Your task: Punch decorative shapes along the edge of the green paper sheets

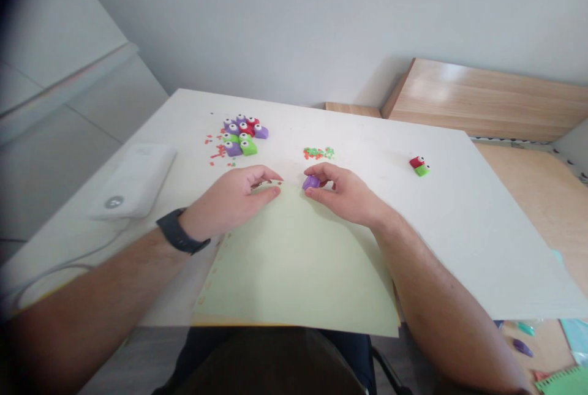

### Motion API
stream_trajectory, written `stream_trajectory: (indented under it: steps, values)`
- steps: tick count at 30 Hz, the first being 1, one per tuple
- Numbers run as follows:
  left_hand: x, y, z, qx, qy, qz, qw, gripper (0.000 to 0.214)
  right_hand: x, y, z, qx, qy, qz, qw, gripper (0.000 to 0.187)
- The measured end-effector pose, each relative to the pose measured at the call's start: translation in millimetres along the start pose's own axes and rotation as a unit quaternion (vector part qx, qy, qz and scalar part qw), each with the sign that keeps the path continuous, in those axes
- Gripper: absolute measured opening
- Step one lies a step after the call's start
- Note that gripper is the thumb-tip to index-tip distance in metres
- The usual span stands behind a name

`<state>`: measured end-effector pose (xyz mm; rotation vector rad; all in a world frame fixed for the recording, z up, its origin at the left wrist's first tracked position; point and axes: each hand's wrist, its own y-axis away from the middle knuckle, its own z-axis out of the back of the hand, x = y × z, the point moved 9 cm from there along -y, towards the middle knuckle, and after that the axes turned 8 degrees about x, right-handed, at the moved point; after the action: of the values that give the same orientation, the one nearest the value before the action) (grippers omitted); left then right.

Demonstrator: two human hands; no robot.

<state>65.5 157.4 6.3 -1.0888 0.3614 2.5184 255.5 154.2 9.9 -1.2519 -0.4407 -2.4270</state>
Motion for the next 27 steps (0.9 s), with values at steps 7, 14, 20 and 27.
stream_trajectory:
  steps: [7, 14, 20, 27]
  values:
    - [-1.6, 0.4, 0.7, -0.008, 0.005, -0.001, 1.000, 0.029, 4.9, 0.9, -5.2, 0.029, 0.034, 0.011, 0.999, 0.035]
    - [-3.8, 0.6, 0.1, -0.005, 0.016, -0.001, 1.000, 0.028, 5.6, 1.2, -6.9, 0.036, 0.049, 0.021, 0.998, 0.036]
    - [-1.8, 1.1, -2.1, 0.001, 0.028, -0.002, 1.000, 0.027, 6.6, 0.3, -7.6, 0.030, 0.062, 0.026, 0.997, 0.033]
    - [-2.2, 0.8, -2.2, 0.001, 0.017, 0.000, 1.000, 0.027, 9.5, -0.2, -8.1, 0.032, 0.060, 0.034, 0.997, 0.030]
